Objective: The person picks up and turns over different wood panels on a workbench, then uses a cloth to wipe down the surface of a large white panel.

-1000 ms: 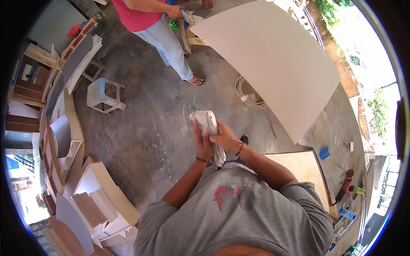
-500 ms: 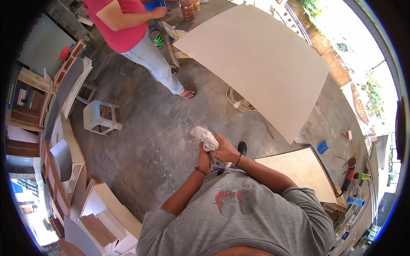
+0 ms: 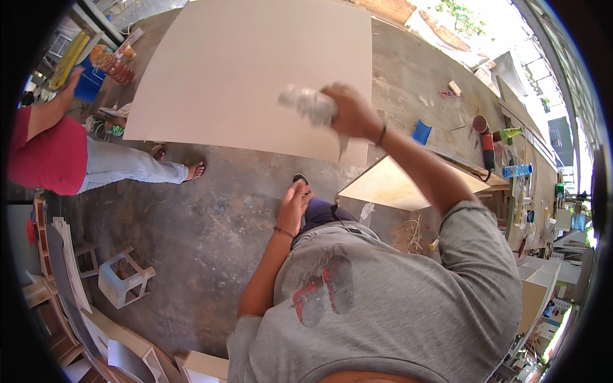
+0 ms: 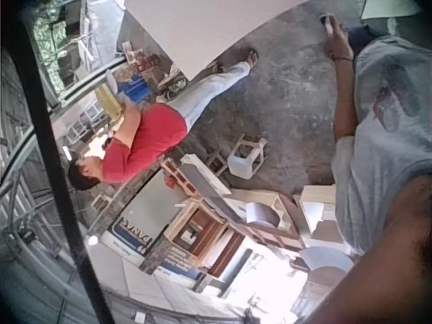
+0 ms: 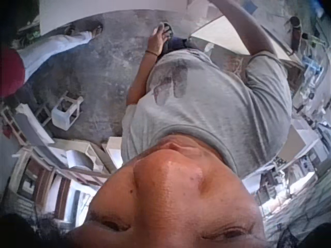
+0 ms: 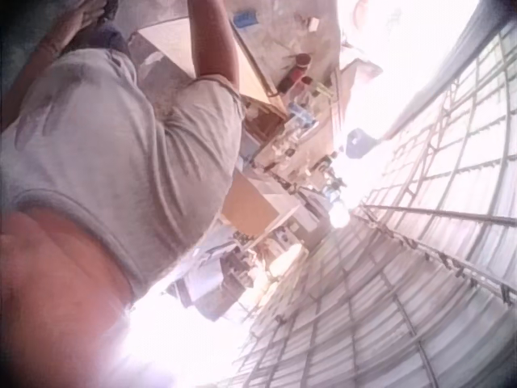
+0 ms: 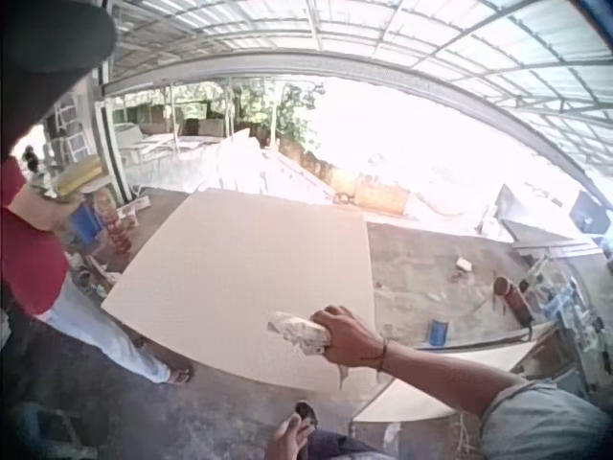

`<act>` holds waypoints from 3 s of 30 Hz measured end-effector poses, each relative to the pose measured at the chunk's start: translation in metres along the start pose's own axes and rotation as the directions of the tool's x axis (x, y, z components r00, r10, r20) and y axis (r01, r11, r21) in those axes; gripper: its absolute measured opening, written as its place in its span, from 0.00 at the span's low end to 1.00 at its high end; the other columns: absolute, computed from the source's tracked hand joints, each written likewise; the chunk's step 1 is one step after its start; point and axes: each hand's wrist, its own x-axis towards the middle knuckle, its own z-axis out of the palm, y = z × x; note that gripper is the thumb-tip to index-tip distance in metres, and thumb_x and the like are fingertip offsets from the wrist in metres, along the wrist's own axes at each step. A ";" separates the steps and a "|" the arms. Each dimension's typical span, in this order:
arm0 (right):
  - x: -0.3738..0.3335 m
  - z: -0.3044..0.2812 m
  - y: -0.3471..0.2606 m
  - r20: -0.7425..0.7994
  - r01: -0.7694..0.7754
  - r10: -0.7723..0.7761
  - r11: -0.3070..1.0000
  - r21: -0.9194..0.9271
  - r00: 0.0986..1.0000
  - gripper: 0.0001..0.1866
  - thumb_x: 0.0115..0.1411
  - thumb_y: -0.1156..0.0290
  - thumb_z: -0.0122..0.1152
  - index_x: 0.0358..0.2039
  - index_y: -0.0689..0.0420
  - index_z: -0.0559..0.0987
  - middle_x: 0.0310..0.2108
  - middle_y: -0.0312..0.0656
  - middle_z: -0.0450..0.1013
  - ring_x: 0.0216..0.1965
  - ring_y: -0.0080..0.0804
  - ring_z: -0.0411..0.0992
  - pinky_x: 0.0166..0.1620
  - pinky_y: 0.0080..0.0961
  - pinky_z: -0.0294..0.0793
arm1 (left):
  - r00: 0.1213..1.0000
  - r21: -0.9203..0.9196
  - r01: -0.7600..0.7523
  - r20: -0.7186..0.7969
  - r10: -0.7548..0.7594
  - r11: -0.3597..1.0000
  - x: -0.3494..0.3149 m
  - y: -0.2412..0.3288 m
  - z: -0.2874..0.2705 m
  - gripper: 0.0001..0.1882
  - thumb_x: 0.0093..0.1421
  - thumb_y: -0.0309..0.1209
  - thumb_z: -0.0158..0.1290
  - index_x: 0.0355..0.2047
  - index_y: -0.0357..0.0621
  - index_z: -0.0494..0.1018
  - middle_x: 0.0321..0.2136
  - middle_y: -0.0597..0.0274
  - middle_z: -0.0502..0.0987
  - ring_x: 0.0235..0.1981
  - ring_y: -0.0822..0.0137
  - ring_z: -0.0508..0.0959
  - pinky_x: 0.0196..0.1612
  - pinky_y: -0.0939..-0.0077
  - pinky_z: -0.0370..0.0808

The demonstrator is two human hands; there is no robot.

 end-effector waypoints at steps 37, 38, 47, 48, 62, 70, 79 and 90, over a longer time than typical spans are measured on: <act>-0.094 0.056 -0.022 0.210 -0.527 0.543 0.840 -0.130 0.813 0.21 0.39 0.67 0.60 0.37 0.54 0.69 0.27 0.48 0.70 0.28 0.51 0.72 0.29 0.42 0.71 | 0.921 -0.668 0.328 0.383 -0.070 0.668 0.095 0.013 0.058 0.36 0.58 0.64 0.31 0.51 0.48 0.64 0.46 0.62 0.71 0.47 0.63 0.71 0.49 0.66 0.69; -0.101 0.059 -0.025 0.252 -0.584 0.589 0.806 -0.102 0.768 0.20 0.39 0.67 0.60 0.36 0.54 0.69 0.28 0.49 0.70 0.29 0.52 0.72 0.32 0.42 0.71 | 0.910 -0.630 0.356 0.403 -0.102 0.691 0.092 0.017 0.058 0.38 0.57 0.65 0.31 0.51 0.47 0.64 0.46 0.61 0.71 0.47 0.62 0.71 0.49 0.65 0.69; -0.049 -0.015 -0.040 0.329 -0.125 0.181 0.975 -0.183 0.927 0.26 0.39 0.70 0.61 0.44 0.47 0.71 0.45 0.43 0.67 0.52 0.41 0.63 0.50 0.37 0.62 | 0.990 -0.627 0.036 0.130 0.059 0.778 0.083 0.063 0.005 0.34 0.59 0.60 0.39 0.54 0.46 0.61 0.50 0.62 0.68 0.50 0.61 0.69 0.51 0.62 0.68; -0.042 -0.015 -0.030 0.373 0.036 0.079 0.956 -0.293 0.924 0.26 0.39 0.70 0.61 0.44 0.45 0.71 0.47 0.41 0.65 0.54 0.39 0.60 0.52 0.38 0.59 | 0.993 -0.619 -0.046 0.058 0.104 0.784 0.081 0.070 -0.016 0.32 0.60 0.58 0.38 0.54 0.45 0.61 0.50 0.61 0.69 0.48 0.62 0.70 0.50 0.64 0.68; 0.033 0.078 0.014 0.596 0.615 -0.465 0.786 -0.062 0.655 0.21 0.40 0.70 0.58 0.38 0.43 0.70 0.44 0.41 0.63 0.50 0.37 0.62 0.46 0.37 0.60 | 0.977 -0.793 -0.186 -0.085 0.196 0.581 0.076 0.088 -0.064 0.54 0.47 0.76 0.27 0.52 0.34 0.61 0.41 0.56 0.70 0.40 0.62 0.69 0.43 0.68 0.67; 0.159 0.162 -0.035 0.428 0.764 -0.673 0.641 -0.071 0.604 0.23 0.42 0.68 0.59 0.43 0.40 0.71 0.41 0.37 0.65 0.47 0.35 0.64 0.46 0.35 0.61 | 0.958 -0.804 -0.265 -0.159 0.237 0.533 0.074 0.088 -0.064 0.54 0.48 0.74 0.32 0.56 0.33 0.55 0.50 0.53 0.66 0.49 0.57 0.68 0.50 0.61 0.66; 0.094 0.108 -0.003 0.584 0.675 -0.542 0.737 -0.015 0.604 0.23 0.40 0.70 0.59 0.42 0.44 0.72 0.42 0.40 0.66 0.50 0.36 0.63 0.48 0.37 0.61 | 0.906 -0.761 -0.409 -0.272 0.325 0.503 0.066 0.129 -0.141 0.57 0.45 0.75 0.33 0.58 0.33 0.53 0.56 0.53 0.62 0.56 0.58 0.64 0.57 0.63 0.61; 0.088 0.099 -0.005 0.617 0.615 -0.498 0.788 0.028 0.609 0.21 0.39 0.73 0.56 0.39 0.46 0.72 0.45 0.45 0.64 0.50 0.42 0.62 0.50 0.41 0.59 | 0.803 -0.625 -0.595 -0.497 0.329 0.506 0.081 0.214 -0.218 0.51 0.53 0.71 0.28 0.53 0.30 0.58 0.50 0.53 0.66 0.52 0.60 0.66 0.55 0.65 0.63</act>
